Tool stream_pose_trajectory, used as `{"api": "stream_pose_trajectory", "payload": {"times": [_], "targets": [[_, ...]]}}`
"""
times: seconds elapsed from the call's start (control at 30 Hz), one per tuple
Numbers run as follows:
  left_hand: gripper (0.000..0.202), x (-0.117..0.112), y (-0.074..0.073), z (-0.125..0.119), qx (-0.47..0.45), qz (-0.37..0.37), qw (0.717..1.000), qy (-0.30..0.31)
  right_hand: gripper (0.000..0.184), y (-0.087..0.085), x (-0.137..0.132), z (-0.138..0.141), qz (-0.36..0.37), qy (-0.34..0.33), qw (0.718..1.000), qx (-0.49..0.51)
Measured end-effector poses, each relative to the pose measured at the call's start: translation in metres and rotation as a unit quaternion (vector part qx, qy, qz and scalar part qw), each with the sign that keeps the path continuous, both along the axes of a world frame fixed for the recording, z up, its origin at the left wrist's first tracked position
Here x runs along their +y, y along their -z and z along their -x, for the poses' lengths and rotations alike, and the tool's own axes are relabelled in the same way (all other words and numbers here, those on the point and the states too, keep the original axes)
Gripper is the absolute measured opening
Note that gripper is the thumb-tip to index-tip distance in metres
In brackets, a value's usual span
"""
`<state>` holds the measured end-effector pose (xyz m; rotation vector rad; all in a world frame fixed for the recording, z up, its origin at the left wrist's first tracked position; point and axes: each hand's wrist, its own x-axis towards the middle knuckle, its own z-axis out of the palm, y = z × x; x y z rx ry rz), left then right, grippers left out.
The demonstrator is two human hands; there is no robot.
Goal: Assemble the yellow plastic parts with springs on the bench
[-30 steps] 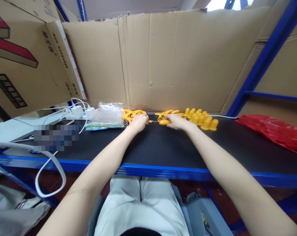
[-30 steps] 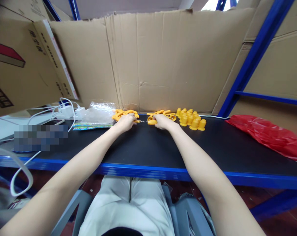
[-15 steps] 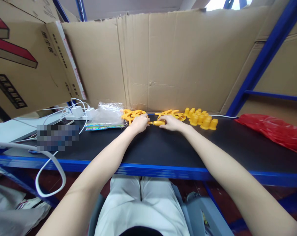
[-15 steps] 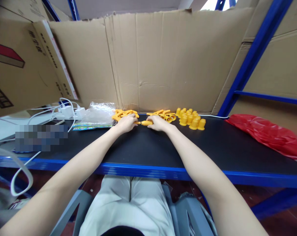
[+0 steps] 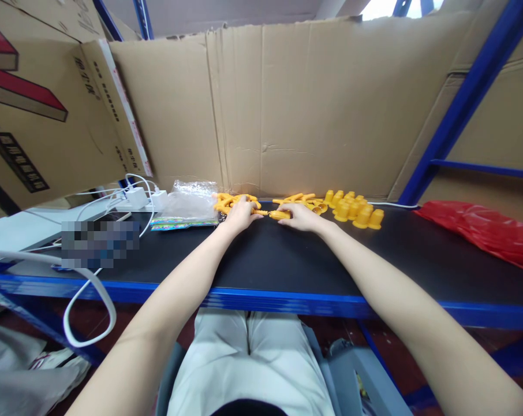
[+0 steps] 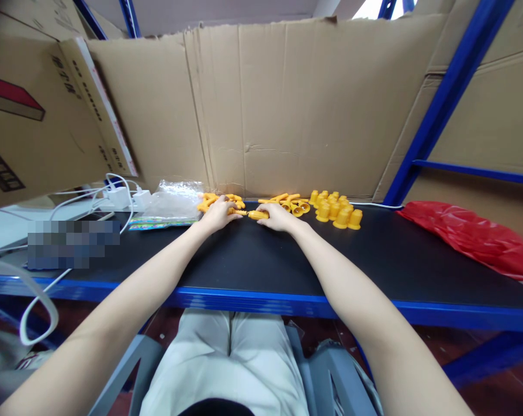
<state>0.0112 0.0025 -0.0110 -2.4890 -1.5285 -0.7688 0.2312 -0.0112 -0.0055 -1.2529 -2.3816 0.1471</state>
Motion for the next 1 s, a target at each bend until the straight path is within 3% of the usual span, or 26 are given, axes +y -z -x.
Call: {"api": "stream_pose_trajectory", "payload": {"times": [0.13, 0.33, 0.5, 0.7, 0.87, 1.0], "targets": [[0.033, -0.001, -0.003, -0.001, -0.041, 0.037, 0.998, 0.013, 0.022, -0.001, 0.0, -0.001, -0.022, -0.004, 1.0, -0.011], [0.032, -0.011, -0.01, 0.0, -0.016, 0.059, 0.998, -0.005, 0.03, -0.001, -0.002, 0.001, -0.028, -0.018, 0.999, -0.002], [0.034, -0.003, -0.006, 0.007, 0.003, 0.051, 0.999, -0.003, 0.05, -0.001, 0.002, -0.008, 0.106, 0.016, 0.988, 0.109], [0.037, 0.003, -0.002, 0.011, 0.003, 0.047, 0.999, 0.02, 0.024, 0.0, 0.004, -0.016, 0.255, -0.029, 0.942, 0.218], [0.033, 0.001, -0.002, 0.009, -0.009, 0.05, 0.999, 0.016, 0.037, 0.003, 0.004, -0.011, 0.313, -0.002, 0.912, 0.266], [0.033, 0.0, -0.002, 0.006, -0.01, 0.056, 0.998, 0.008, 0.03, 0.0, 0.0, -0.013, 0.341, -0.021, 0.896, 0.282]]}}
